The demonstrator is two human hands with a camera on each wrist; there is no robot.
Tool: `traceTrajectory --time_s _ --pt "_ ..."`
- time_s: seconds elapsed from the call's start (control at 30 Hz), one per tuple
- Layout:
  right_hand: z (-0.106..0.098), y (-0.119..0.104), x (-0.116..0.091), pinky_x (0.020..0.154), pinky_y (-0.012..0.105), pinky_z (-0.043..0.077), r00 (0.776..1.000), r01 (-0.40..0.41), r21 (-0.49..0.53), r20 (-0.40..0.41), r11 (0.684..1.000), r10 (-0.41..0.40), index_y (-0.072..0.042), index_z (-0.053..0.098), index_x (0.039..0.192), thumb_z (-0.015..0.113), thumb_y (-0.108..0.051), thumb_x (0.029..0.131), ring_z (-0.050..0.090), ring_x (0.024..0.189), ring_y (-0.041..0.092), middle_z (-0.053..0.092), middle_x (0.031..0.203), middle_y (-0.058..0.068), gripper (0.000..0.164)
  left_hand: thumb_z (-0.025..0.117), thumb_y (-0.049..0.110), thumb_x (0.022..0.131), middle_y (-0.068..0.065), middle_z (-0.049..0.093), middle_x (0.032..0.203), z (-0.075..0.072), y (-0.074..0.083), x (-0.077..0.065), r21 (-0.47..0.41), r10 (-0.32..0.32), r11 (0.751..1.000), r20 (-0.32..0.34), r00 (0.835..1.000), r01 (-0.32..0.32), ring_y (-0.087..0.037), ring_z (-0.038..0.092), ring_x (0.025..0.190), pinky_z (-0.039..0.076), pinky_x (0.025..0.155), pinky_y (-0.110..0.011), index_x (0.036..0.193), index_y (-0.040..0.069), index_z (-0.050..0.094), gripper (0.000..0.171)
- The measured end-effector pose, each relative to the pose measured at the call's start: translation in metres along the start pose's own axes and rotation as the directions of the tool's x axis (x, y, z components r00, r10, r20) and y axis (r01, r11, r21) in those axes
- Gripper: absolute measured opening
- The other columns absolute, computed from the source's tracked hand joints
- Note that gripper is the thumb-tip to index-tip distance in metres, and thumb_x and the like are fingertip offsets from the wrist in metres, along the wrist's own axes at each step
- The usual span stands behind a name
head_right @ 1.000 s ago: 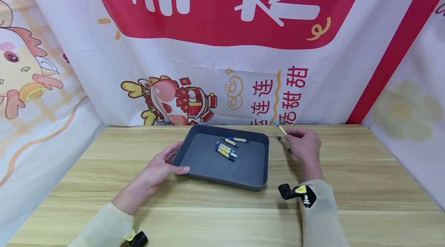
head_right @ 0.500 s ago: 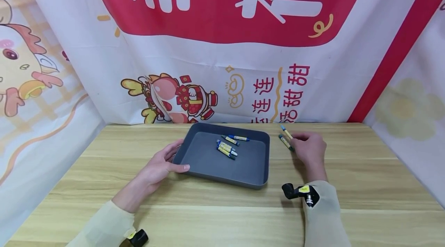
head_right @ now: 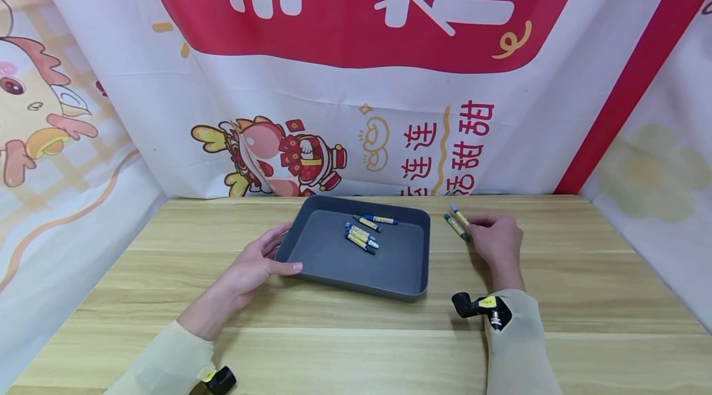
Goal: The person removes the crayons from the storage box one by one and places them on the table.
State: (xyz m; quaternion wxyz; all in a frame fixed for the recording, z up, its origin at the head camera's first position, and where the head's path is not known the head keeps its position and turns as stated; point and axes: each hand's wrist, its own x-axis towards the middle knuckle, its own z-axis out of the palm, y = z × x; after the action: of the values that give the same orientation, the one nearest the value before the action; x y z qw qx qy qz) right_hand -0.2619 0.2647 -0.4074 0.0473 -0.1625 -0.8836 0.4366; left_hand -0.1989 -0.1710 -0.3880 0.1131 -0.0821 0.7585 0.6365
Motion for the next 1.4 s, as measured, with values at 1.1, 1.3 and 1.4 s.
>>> traceTrajectory --time_s 1.1,1.3,1.4 --pt "-0.0013 0.0033 0.0007 0.080 0.032 0.043 0.999 0.042 -0.090 0.038 0.995 -0.039 -0.003 0.077 0.125 0.069 -0.025 0.099 0.061 0.117 0.038 0.073 0.129 0.024 0.035 0.086 0.000 0.084 -0.010 0.038 0.171 -0.0013 -0.0026 0.0031 -0.004 0.009 1.000 0.009 1.000 -0.009 -0.035 0.037 0.156 0.025 0.133 -0.055 0.164 0.024 0.038 0.096" --pt "-0.0010 0.0025 0.0010 0.080 0.033 0.043 0.998 0.022 -0.090 0.054 0.996 -0.018 -0.004 0.076 0.128 0.068 -0.026 0.101 0.060 0.119 0.038 0.071 0.132 0.024 0.036 0.086 0.000 0.084 -0.010 0.039 0.171 -0.0019 -0.0037 0.0044 -0.003 0.010 1.000 0.008 1.000 -0.010 -0.035 0.036 0.156 0.025 0.133 -0.055 0.164 0.024 0.039 0.096" --pt "-0.0006 0.0029 0.0020 0.081 0.033 0.043 0.998 0.006 -0.087 0.065 0.996 0.000 -0.005 0.075 0.130 0.066 -0.027 0.102 0.058 0.120 0.038 0.069 0.135 0.025 0.037 0.086 0.001 0.084 -0.010 0.039 0.171 -0.0019 -0.0036 0.0042 -0.002 0.010 1.000 0.008 1.000 -0.010 -0.035 0.037 0.156 0.025 0.133 -0.055 0.164 0.024 0.039 0.096"
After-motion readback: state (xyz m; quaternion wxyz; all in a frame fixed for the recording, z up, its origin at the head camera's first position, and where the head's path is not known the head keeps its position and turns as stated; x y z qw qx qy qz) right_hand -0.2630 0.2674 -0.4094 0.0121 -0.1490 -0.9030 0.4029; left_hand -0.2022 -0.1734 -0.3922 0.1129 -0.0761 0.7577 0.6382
